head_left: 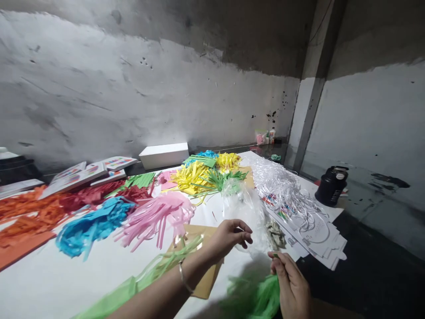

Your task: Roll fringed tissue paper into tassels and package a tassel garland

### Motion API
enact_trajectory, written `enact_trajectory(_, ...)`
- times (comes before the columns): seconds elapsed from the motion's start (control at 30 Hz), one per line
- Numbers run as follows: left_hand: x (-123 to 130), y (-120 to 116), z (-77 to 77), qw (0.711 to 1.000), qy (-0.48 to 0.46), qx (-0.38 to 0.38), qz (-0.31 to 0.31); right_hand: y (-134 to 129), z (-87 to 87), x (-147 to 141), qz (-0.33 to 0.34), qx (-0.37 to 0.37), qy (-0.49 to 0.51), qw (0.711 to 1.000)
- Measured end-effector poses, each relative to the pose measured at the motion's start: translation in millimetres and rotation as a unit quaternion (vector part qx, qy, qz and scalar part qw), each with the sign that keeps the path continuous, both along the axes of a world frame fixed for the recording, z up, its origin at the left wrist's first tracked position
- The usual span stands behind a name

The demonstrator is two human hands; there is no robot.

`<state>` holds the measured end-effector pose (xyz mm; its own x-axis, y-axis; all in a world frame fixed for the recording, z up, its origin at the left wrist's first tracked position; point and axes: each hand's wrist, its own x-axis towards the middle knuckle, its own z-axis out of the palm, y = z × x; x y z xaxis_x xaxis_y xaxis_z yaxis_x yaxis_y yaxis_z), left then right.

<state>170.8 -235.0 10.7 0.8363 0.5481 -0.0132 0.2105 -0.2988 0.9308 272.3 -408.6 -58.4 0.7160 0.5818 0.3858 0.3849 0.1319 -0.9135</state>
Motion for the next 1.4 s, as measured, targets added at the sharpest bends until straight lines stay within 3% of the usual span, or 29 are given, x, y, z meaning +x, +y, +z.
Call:
enact_trajectory(0.1, -35.3, -37.3, 8.9, 0.986, -0.080, -0.146, 0.007, -9.7, 11.3, -22.1, 0.004, 0.018, -0.089, 0.996)
enact_trajectory(0.2, -69.9, -73.8, 6.0, 0.930, -0.181, -0.317, 0.046, -14.7, 20.6, -46.7, 0.028, 0.019, -0.223, 0.974)
enact_trajectory(0.27, -89.0, -91.8, -1.0, 0.908, -0.222, -0.347, 0.083, -16.6, 24.1, -60.3, 0.050, 0.018, -0.316, 0.947)
enact_trajectory(0.37, -113.4, -108.6, -11.3, 0.904, -0.247, -0.325, 0.131, -18.9, 24.3, -76.3, 0.088, 0.025, -0.399, 0.912)
enact_trajectory(0.57, -152.0, -123.9, -15.5, 0.911, -0.229, -0.290, 0.186, -21.0, 21.7, -106.2, 0.145, 0.019, -0.406, 0.902)
enact_trajectory(0.67, -167.4, -127.8, -19.1, 0.930, -0.214, -0.235, 0.185, -21.1, 29.7, -116.5, 0.170, 0.023, -0.421, 0.891)
enact_trajectory(0.8, -187.7, -130.9, -26.7, 0.964, -0.196, -0.106, 0.145, -24.0, 41.5, -122.8, 0.255, -0.030, -0.440, 0.861)
enact_trajectory(0.97, -209.4, -134.0, -28.8, 0.982, -0.146, 0.034, 0.119, -29.1, 38.3, -133.6, 0.306, -0.068, -0.394, 0.864)
enact_trajectory(1.07, -217.3, -135.8, -28.9, 0.984, -0.127, 0.047, 0.116, -30.4, 32.9, -141.2, 0.344, -0.098, -0.340, 0.870)
enact_trajectory(1.23, -224.3, -139.3, -31.6, 0.983, -0.098, 0.074, 0.139, -33.0, 26.7, -149.7, 0.350, -0.094, -0.308, 0.880)
enact_trajectory(1.4, -230.6, -143.2, -34.3, 0.982, -0.097, 0.045, 0.153, -38.2, 24.5, -152.4, 0.355, -0.099, -0.255, 0.894)
